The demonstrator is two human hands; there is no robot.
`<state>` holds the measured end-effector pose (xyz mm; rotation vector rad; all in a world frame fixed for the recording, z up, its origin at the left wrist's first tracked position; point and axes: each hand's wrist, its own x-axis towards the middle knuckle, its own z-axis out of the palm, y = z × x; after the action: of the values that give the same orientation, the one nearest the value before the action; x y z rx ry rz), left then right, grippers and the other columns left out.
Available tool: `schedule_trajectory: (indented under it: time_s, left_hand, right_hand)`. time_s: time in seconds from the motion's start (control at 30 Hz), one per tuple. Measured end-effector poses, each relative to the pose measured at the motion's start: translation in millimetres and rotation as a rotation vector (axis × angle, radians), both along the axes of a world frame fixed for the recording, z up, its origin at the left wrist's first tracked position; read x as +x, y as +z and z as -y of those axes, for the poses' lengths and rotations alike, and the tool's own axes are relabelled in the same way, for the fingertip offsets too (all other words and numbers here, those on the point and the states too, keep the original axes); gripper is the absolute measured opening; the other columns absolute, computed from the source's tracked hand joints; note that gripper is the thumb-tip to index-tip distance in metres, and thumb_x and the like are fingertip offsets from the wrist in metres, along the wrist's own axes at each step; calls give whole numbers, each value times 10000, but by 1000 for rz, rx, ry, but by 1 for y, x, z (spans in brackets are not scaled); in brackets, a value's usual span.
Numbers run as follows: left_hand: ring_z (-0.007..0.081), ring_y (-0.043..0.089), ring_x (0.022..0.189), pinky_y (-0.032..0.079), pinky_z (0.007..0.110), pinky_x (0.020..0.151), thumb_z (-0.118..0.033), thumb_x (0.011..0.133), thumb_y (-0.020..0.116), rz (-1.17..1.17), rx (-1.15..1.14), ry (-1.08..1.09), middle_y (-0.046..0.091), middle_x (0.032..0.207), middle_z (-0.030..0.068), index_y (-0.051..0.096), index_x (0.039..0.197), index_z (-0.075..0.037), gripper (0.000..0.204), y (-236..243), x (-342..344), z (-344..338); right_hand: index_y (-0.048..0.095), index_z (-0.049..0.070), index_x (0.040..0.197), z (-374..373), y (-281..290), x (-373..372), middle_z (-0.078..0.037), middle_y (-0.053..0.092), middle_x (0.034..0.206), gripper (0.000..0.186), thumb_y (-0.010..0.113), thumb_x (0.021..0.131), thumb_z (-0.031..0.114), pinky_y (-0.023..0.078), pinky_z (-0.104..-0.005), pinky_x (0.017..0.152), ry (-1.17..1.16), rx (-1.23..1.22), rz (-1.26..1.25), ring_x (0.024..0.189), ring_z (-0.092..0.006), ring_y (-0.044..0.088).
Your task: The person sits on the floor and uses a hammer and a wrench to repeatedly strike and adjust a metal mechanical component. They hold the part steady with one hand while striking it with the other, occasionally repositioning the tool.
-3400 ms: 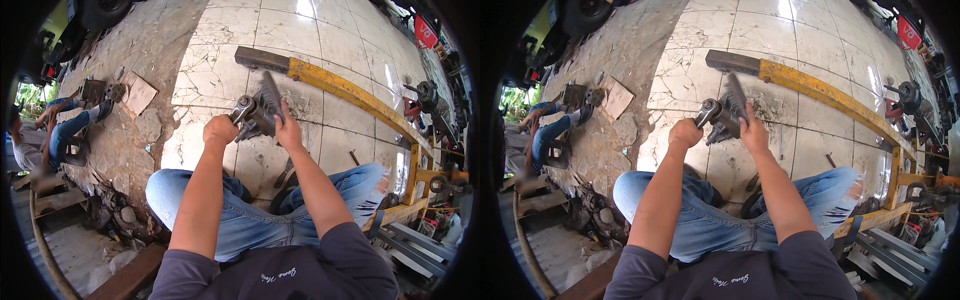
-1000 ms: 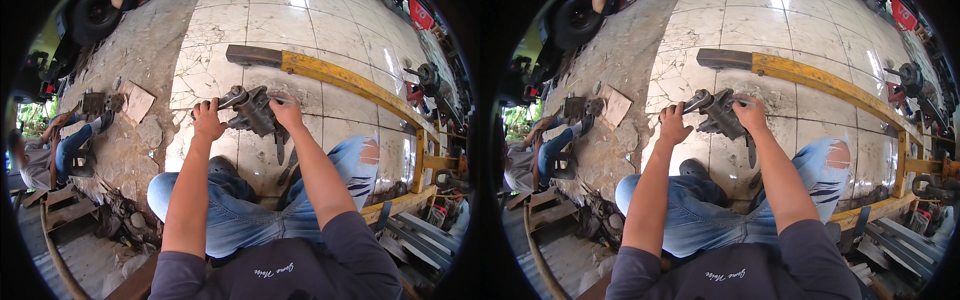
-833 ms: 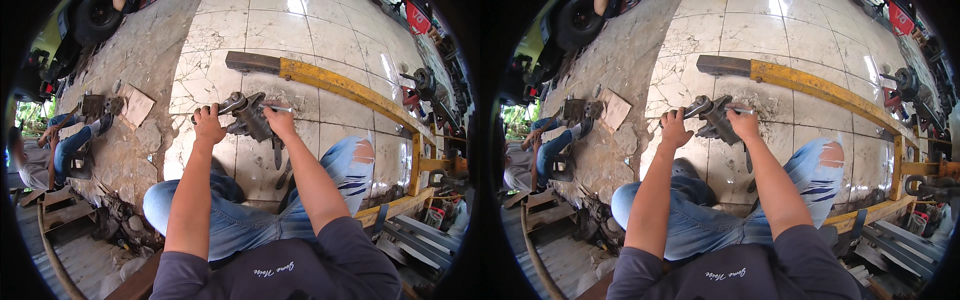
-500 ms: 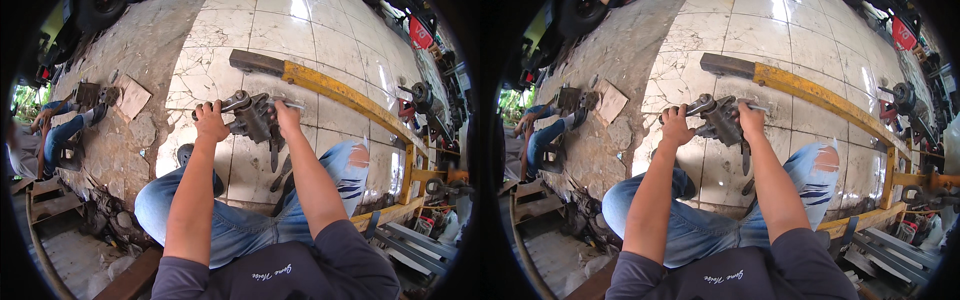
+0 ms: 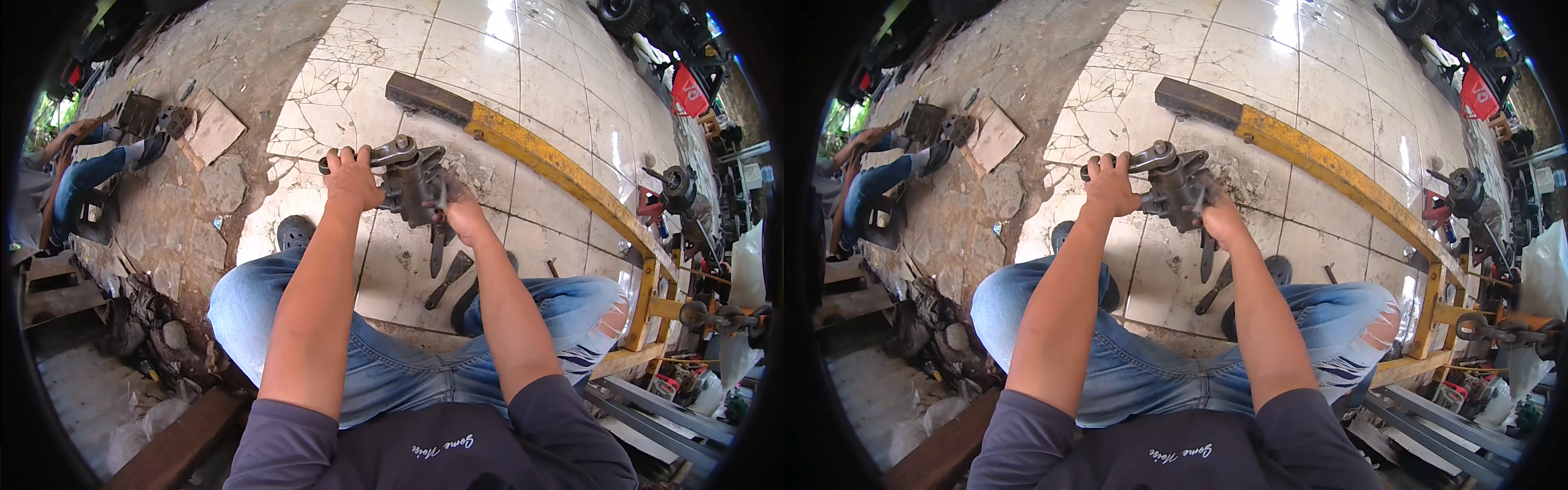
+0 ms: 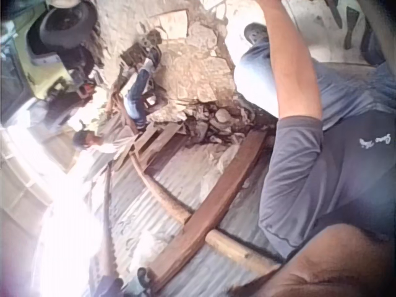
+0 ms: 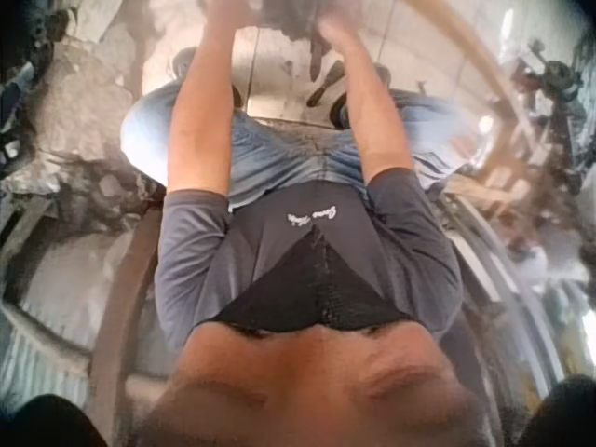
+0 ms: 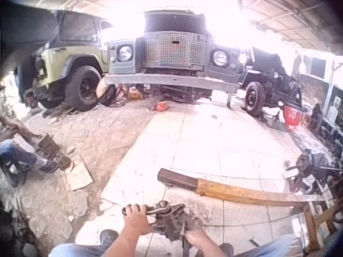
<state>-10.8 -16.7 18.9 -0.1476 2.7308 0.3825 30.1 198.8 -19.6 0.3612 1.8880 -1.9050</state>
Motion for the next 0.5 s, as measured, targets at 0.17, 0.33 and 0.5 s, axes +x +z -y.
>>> schedule_trajectory:
  time_s: [0.17, 0.33, 0.5]
  left_hand:
    - [420, 237, 1390, 409, 524, 1058, -274, 705, 764, 12, -41, -2, 345, 1447, 169, 342, 1457, -188, 867, 1, 0, -4]
    - [427, 259, 1369, 394, 521, 1064, -281, 709, 753, -50, -62, -40, 367, 1420, 189, 336, 1456, -171, 863, -3, -3, -8]
    - [429, 266, 1354, 384, 512, 1073, -267, 709, 742, -59, -57, -37, 367, 1409, 191, 342, 1445, -153, 845, -10, 0, 0]
  right_hand:
    - [430, 7, 1391, 0, -22, 13, -138, 554, 1287, 523, 438, 870, -42, 559, -316, 789, -264, -379, 208, 1045, -235, 639]
    - [595, 55, 1227, 4, -65, 21, -164, 685, 1019, 366, 571, 867, 121, 533, -404, 831, -327, 376, -272, 905, -288, 678]
    - [609, 77, 1280, 28, -55, 10, -214, 662, 1081, 459, 538, 828, 42, 505, -427, 847, -393, 530, -375, 992, -382, 637]
